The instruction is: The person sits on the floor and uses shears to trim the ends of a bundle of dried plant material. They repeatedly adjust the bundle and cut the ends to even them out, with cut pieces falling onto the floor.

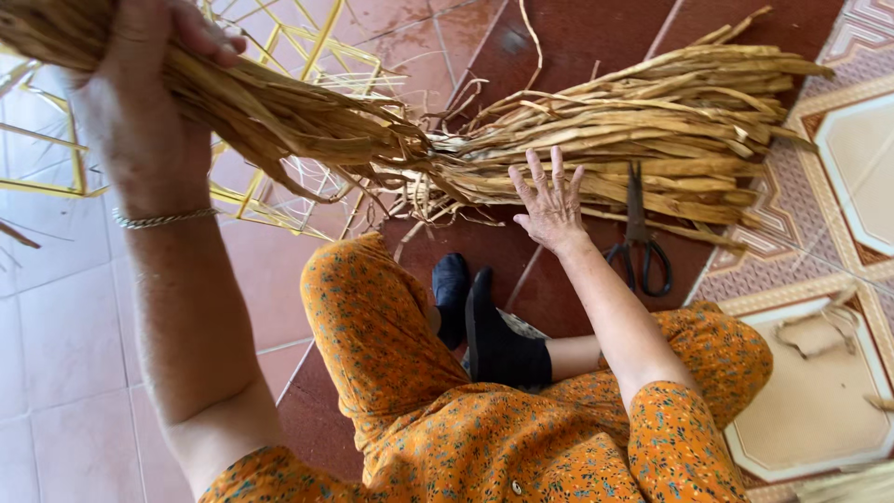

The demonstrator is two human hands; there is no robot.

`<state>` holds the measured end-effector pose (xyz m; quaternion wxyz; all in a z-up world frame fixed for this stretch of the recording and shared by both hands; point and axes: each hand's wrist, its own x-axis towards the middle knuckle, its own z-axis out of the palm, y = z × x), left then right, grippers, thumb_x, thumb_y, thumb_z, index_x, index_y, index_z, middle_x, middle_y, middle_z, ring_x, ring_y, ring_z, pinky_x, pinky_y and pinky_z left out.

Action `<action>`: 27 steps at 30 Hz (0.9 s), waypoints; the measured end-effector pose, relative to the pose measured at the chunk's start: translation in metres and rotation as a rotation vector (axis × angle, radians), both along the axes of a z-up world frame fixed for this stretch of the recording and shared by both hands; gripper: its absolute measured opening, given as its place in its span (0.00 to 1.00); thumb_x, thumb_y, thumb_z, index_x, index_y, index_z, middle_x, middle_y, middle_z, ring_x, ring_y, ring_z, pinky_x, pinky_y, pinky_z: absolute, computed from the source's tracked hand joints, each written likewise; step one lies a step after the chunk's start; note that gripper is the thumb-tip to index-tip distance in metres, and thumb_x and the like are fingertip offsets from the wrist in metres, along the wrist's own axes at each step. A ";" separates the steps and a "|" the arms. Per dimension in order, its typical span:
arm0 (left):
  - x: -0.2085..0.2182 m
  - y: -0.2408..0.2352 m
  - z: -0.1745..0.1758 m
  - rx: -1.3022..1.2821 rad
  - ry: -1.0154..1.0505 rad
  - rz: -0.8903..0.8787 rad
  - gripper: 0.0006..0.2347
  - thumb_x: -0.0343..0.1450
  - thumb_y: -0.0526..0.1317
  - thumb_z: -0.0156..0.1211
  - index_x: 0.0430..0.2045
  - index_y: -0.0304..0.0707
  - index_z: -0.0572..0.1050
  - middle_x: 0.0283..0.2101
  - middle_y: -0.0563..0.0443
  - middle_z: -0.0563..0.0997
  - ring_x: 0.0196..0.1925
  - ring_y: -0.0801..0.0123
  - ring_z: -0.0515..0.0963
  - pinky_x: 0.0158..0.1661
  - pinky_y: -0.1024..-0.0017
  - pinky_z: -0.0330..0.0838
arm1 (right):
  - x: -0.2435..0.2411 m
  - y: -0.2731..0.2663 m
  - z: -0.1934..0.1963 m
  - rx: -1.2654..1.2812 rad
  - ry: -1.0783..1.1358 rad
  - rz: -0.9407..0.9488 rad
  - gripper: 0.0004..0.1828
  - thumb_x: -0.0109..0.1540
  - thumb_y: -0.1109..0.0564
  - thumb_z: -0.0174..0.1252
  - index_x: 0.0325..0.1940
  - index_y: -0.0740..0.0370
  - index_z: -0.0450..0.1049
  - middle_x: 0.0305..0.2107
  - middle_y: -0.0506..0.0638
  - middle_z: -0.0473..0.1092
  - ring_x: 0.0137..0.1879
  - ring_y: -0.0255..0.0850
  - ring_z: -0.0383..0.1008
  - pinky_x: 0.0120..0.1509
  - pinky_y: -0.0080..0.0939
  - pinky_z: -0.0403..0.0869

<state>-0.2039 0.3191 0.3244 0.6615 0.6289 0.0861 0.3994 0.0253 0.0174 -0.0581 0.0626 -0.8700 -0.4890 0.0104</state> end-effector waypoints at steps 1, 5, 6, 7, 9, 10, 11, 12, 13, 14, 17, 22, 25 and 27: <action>-0.007 0.013 0.002 -0.023 -0.003 0.000 0.10 0.86 0.34 0.56 0.35 0.29 0.71 0.31 0.41 0.75 0.32 0.60 0.76 0.43 0.64 0.75 | 0.004 0.008 -0.006 -0.044 -0.040 0.026 0.59 0.55 0.35 0.70 0.83 0.36 0.43 0.79 0.54 0.26 0.81 0.64 0.19 0.74 0.89 0.38; -0.025 0.054 0.007 -0.084 -0.020 0.006 0.11 0.86 0.35 0.54 0.35 0.28 0.71 0.31 0.41 0.75 0.32 0.59 0.75 0.44 0.62 0.75 | 0.019 0.032 -0.031 -0.237 -0.055 0.042 0.48 0.61 0.33 0.59 0.82 0.33 0.46 0.80 0.51 0.26 0.81 0.65 0.17 0.73 0.88 0.35; -0.026 0.061 0.006 -0.091 -0.022 0.018 0.10 0.86 0.35 0.55 0.35 0.28 0.71 0.31 0.41 0.75 0.32 0.59 0.75 0.43 0.62 0.75 | 0.021 0.033 -0.039 -0.236 -0.068 0.032 0.46 0.62 0.33 0.57 0.81 0.32 0.47 0.80 0.50 0.28 0.82 0.64 0.17 0.73 0.88 0.34; -0.027 0.067 0.006 -0.100 -0.024 0.026 0.10 0.86 0.35 0.55 0.35 0.29 0.71 0.31 0.41 0.75 0.32 0.59 0.75 0.43 0.62 0.75 | 0.023 0.034 -0.046 -0.236 -0.080 0.022 0.43 0.63 0.33 0.56 0.81 0.31 0.48 0.80 0.48 0.29 0.82 0.63 0.17 0.72 0.88 0.32; -0.024 0.072 0.000 -0.110 -0.016 0.039 0.10 0.86 0.35 0.55 0.35 0.29 0.71 0.31 0.42 0.75 0.32 0.59 0.75 0.43 0.62 0.75 | 0.028 0.038 -0.059 -0.279 -0.112 0.005 0.40 0.65 0.33 0.53 0.80 0.30 0.49 0.80 0.47 0.31 0.82 0.62 0.17 0.71 0.89 0.30; -0.020 0.073 -0.004 -0.114 -0.003 0.044 0.10 0.86 0.35 0.55 0.35 0.29 0.71 0.31 0.42 0.75 0.32 0.59 0.75 0.43 0.62 0.75 | 0.028 0.039 -0.065 -0.324 -0.128 0.001 0.39 0.65 0.33 0.52 0.79 0.30 0.48 0.80 0.47 0.31 0.81 0.64 0.17 0.70 0.89 0.29; -0.015 0.074 -0.008 -0.118 0.004 0.047 0.10 0.86 0.36 0.55 0.35 0.29 0.71 0.31 0.42 0.75 0.32 0.59 0.75 0.43 0.62 0.75 | 0.027 0.039 -0.069 -0.370 -0.145 -0.003 0.38 0.66 0.33 0.50 0.79 0.30 0.48 0.79 0.47 0.32 0.81 0.65 0.17 0.69 0.89 0.29; -0.010 0.076 -0.010 -0.113 0.006 0.053 0.10 0.86 0.36 0.56 0.35 0.29 0.71 0.31 0.42 0.75 0.32 0.59 0.75 0.43 0.62 0.75 | 0.029 0.042 -0.070 -0.398 -0.141 -0.005 0.38 0.65 0.33 0.51 0.79 0.30 0.48 0.80 0.47 0.32 0.81 0.65 0.16 0.69 0.89 0.29; -0.006 0.078 -0.010 -0.108 0.008 0.059 0.10 0.86 0.36 0.56 0.35 0.29 0.71 0.31 0.42 0.75 0.32 0.59 0.75 0.43 0.62 0.75 | 0.028 0.042 -0.070 -0.426 -0.137 -0.006 0.39 0.65 0.33 0.51 0.79 0.30 0.49 0.80 0.47 0.33 0.81 0.64 0.16 0.69 0.89 0.29; -0.002 0.080 -0.012 -0.103 0.016 0.060 0.10 0.86 0.36 0.56 0.35 0.30 0.71 0.31 0.42 0.75 0.32 0.59 0.75 0.42 0.62 0.75 | 0.027 0.041 -0.069 -0.457 -0.133 -0.008 0.39 0.65 0.33 0.51 0.79 0.30 0.49 0.80 0.46 0.33 0.81 0.64 0.16 0.69 0.90 0.29; -0.008 0.084 -0.008 -0.081 0.036 0.060 0.10 0.85 0.37 0.56 0.35 0.30 0.71 0.31 0.42 0.75 0.32 0.59 0.75 0.42 0.61 0.75 | 0.026 0.041 -0.055 -0.465 -0.104 0.002 0.42 0.64 0.32 0.54 0.80 0.31 0.48 0.80 0.46 0.32 0.81 0.64 0.16 0.69 0.90 0.28; 0.000 0.083 -0.012 -0.026 0.082 0.003 0.10 0.85 0.37 0.57 0.35 0.31 0.72 0.31 0.43 0.74 0.32 0.59 0.75 0.41 0.61 0.75 | 0.029 0.037 0.013 -0.335 0.292 0.006 0.35 0.60 0.32 0.60 0.70 0.40 0.66 0.77 0.46 0.48 0.83 0.57 0.33 0.78 0.82 0.36; 0.018 0.080 -0.023 -0.002 0.111 -0.054 0.10 0.84 0.38 0.58 0.35 0.31 0.72 0.30 0.43 0.74 0.32 0.59 0.75 0.41 0.61 0.75 | 0.030 0.031 0.085 0.011 0.616 -0.010 0.37 0.60 0.22 0.54 0.62 0.47 0.72 0.67 0.54 0.65 0.74 0.53 0.60 0.80 0.67 0.61; 0.034 0.076 -0.023 0.035 0.115 -0.094 0.10 0.84 0.38 0.58 0.35 0.31 0.72 0.30 0.43 0.74 0.32 0.59 0.75 0.41 0.61 0.75 | 0.031 0.035 0.149 0.316 0.670 0.041 0.48 0.56 0.18 0.55 0.68 0.51 0.67 0.66 0.59 0.68 0.73 0.49 0.68 0.82 0.58 0.70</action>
